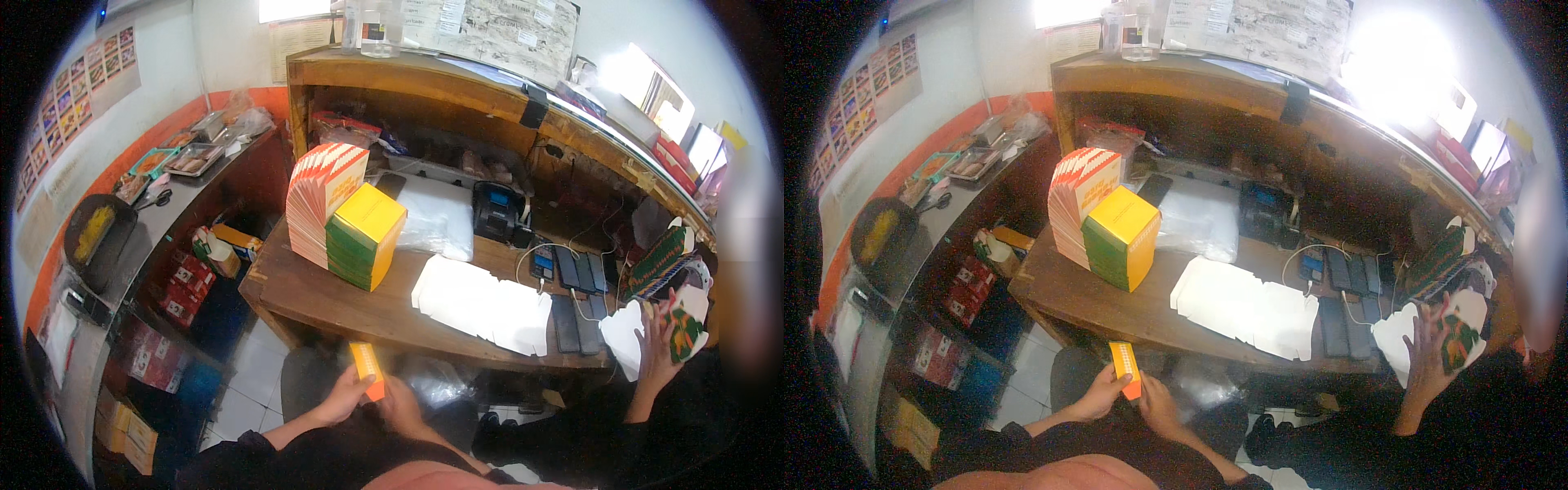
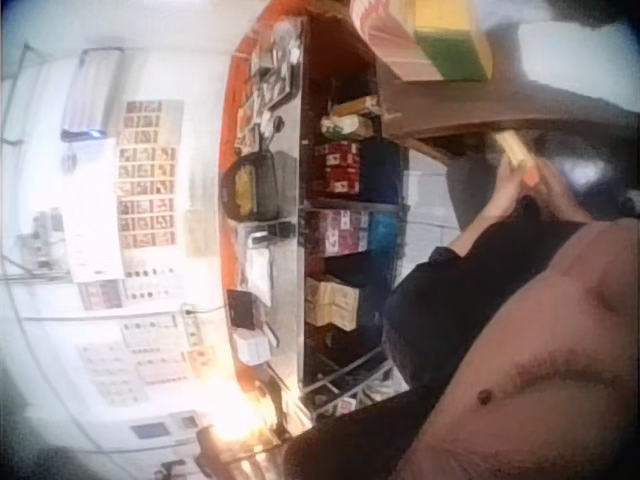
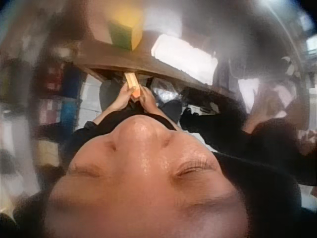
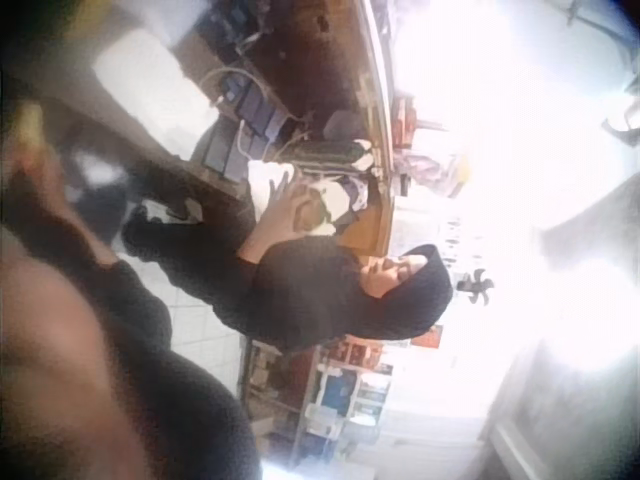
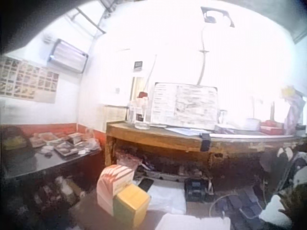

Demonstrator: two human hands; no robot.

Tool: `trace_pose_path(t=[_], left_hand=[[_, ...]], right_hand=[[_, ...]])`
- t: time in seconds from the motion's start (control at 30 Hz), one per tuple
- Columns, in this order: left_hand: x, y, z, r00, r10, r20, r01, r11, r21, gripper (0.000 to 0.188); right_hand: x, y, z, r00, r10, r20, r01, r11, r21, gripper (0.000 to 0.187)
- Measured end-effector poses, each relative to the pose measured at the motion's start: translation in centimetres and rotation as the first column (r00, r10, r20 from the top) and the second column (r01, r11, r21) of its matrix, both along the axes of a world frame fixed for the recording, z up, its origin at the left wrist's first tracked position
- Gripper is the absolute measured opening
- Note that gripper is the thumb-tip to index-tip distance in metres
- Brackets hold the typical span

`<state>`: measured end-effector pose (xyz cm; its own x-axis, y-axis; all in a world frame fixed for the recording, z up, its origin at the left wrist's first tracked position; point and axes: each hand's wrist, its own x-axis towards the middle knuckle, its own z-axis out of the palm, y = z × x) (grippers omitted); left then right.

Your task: The person assembles small rectangular boxes from flat cardboard pieces by folding and taping them together. They repeatedly pick up a flat piece, fold it into a box shape, apply tape to secure the edges, and place the finished box on a stack on the table.

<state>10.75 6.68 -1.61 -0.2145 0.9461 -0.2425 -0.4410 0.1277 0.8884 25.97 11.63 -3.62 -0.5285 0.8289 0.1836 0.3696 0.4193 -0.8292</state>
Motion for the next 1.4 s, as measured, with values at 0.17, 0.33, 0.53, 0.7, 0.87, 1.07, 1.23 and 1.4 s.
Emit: trace_pose_path(t=[0.17,0.33,0.53,0.7,0.87,1.07,1.23,1.4], left_hand=[[-0.6,0.4,0.8,0.868,-0.077,-0.49,0.05,0.997,-0.067,0.027],[0.7,0.3,2.1,0.866,-0.015,-0.499,0.009,1.0,-0.014,0.025],[-0.5,0.0,1.6,0.788,0.015,-0.616,-0.069,0.996,-0.065,0.026],[-0.2,-0.3,1.9,0.697,0.027,-0.717,0.048,0.995,0.084,0.022],[-1.6,-0.4,0.0,0.374,0.088,-0.923,0.034,0.993,0.109,0.022],[-0.1,-0.3,0.6,0.612,0.025,-0.79,0.067,0.994,0.083,0.025],[1.2,-1.0,2.4,0.65,-0.092,-0.754,0.243,0.966,0.092,0.032],[2.3,-0.8,3.1,0.708,-0.179,-0.683,0.352,0.928,0.122,0.035]], right_hand=[[-0.5,0.8,1.4,0.948,-0.274,-0.165,0.257,0.959,-0.117,0.019],[-0.2,1.0,0.6,0.929,-0.343,-0.139,0.323,0.935,-0.149,0.016],[0.0,0.9,1.6,0.952,-0.246,-0.184,0.21,0.958,-0.195,0.015],[0.0,0.9,1.5,0.965,-0.245,-0.091,0.219,0.948,-0.231,0.013],[0.3,0.2,2.2,0.985,-0.051,-0.164,-0.003,0.95,-0.312,0.017],[0.2,-0.6,0.4,0.968,-0.106,-0.226,0.001,0.908,-0.42,0.013],[0.0,-1.6,1.7,0.893,-0.27,-0.36,0.015,0.816,-0.577,0.01],[1.3,-1.7,0.2,0.883,-0.33,-0.335,0.175,0.891,-0.418,0.011]])
